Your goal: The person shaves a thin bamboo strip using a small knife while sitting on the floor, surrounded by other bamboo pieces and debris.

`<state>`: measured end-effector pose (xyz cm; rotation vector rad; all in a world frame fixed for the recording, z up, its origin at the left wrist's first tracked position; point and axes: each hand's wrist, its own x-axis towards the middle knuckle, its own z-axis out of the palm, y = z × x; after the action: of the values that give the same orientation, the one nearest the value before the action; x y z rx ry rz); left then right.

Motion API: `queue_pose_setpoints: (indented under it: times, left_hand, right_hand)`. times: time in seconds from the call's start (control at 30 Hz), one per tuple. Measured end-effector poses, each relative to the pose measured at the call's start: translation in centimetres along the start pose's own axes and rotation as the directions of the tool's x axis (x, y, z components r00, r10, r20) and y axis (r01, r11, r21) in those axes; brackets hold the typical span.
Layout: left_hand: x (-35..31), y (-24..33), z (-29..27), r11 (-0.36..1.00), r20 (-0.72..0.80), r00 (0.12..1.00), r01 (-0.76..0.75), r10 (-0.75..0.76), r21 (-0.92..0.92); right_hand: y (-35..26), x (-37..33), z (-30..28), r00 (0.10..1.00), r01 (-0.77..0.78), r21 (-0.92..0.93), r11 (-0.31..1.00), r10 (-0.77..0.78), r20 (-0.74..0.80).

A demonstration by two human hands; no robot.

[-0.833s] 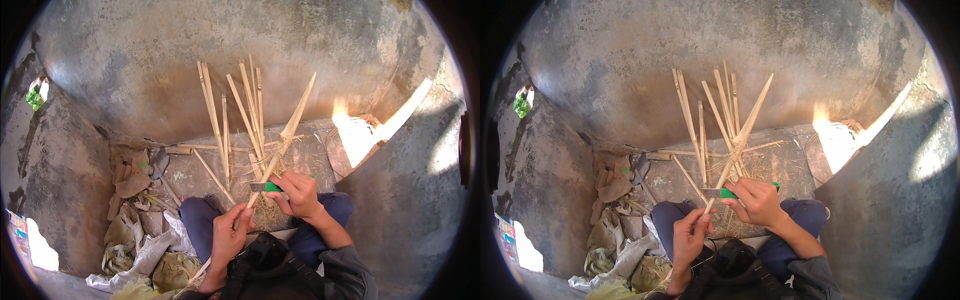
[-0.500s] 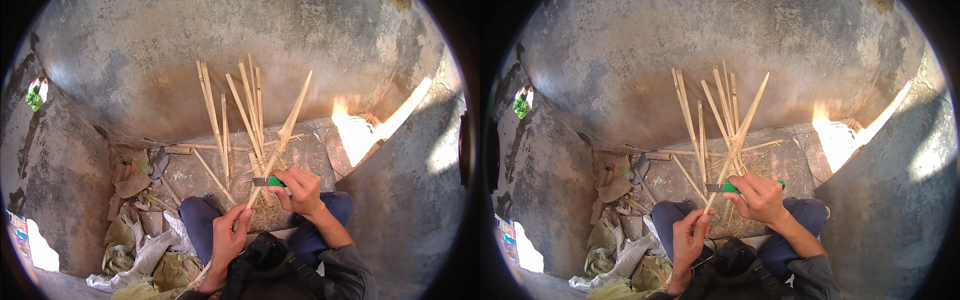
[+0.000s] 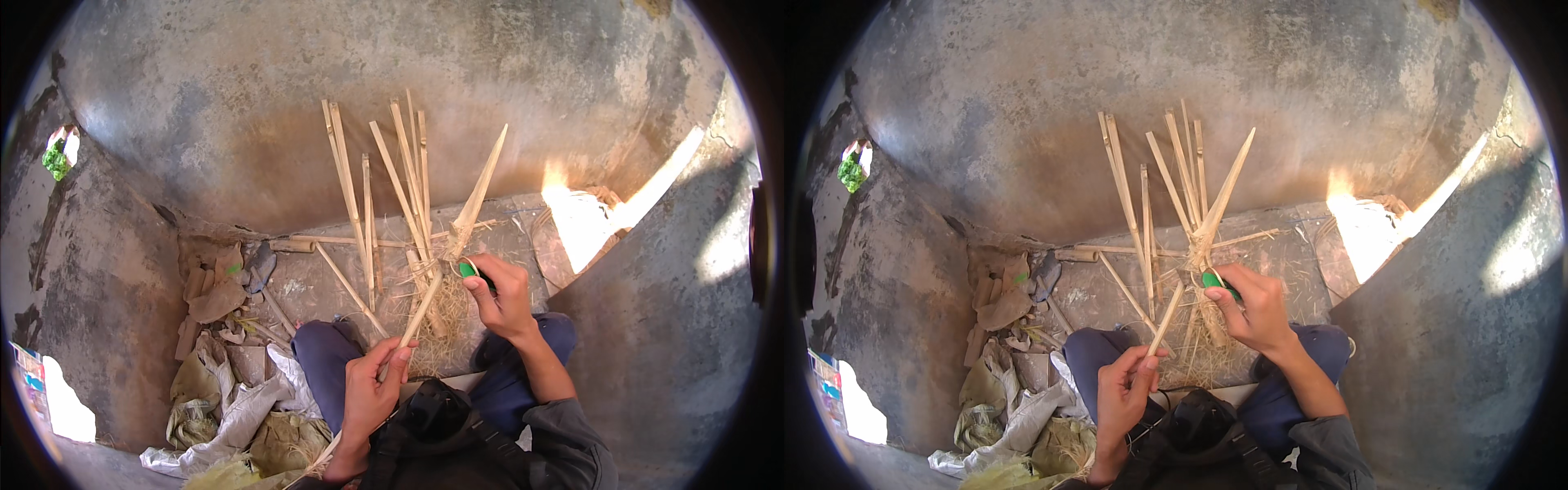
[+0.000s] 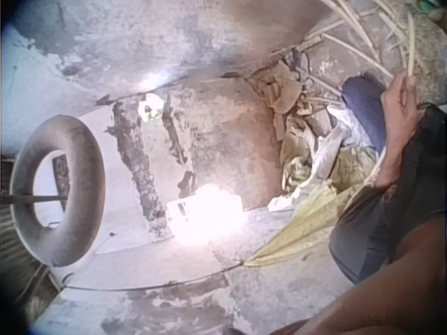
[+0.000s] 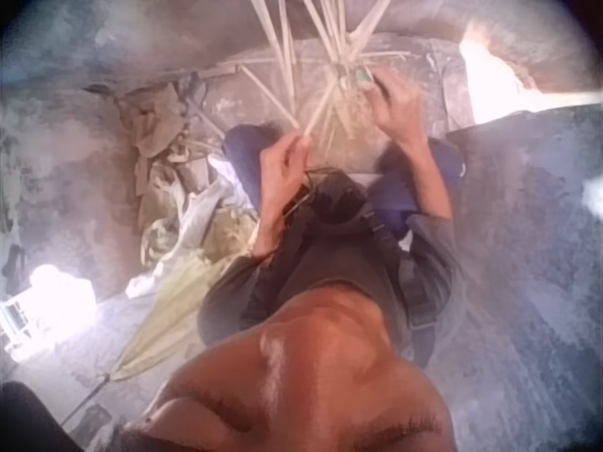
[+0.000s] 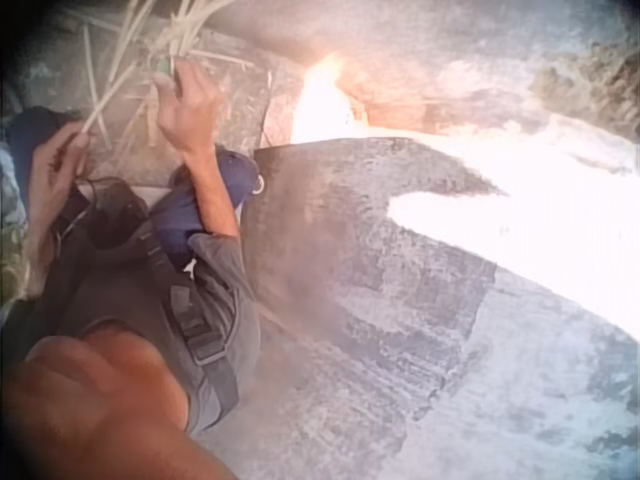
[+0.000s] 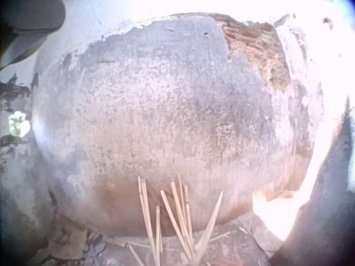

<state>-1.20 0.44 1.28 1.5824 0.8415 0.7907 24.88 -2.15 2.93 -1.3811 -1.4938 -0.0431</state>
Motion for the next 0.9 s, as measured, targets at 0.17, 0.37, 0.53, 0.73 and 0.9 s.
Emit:
queue_pose_setpoints:
  times: [0.17,0.37,0.53,0.73,0.9]
  left_hand:
    - [0.2,0.0,0.2,0.999,-0.011,1.0,0.014,-0.014,-0.036]
    - [0.0,-0.3,0.0,0.994,-0.011,1.0,0.019,-0.02,-0.107]
    - [0.3,-0.4,-0.2,0.995,-0.013,1.0,-0.016,0.015,-0.094]
    - [0.3,-0.2,-0.3,0.997,-0.011,0.999,-0.038,0.038,-0.064]
    - [0.1,-0.1,-0.3,0.999,-0.009,0.999,-0.031,0.031,-0.023]
  right_hand:
    - [0.0,0.0,0.2,0.999,0.043,0.007,0.999,-0.043,0.013]
    - [1.4,-0.5,-2.6,0.967,-0.061,0.31,0.949,-0.022,0.255]
    - [0.5,-0.5,-2.0,0.991,-0.08,0.184,0.98,0.059,0.117]
    - [0.3,-0.2,-1.7,0.991,-0.036,0.135,0.99,0.018,0.132]
    - [0.6,-0.3,-1.3,0.992,0.024,0.061,0.998,-0.031,0.125]
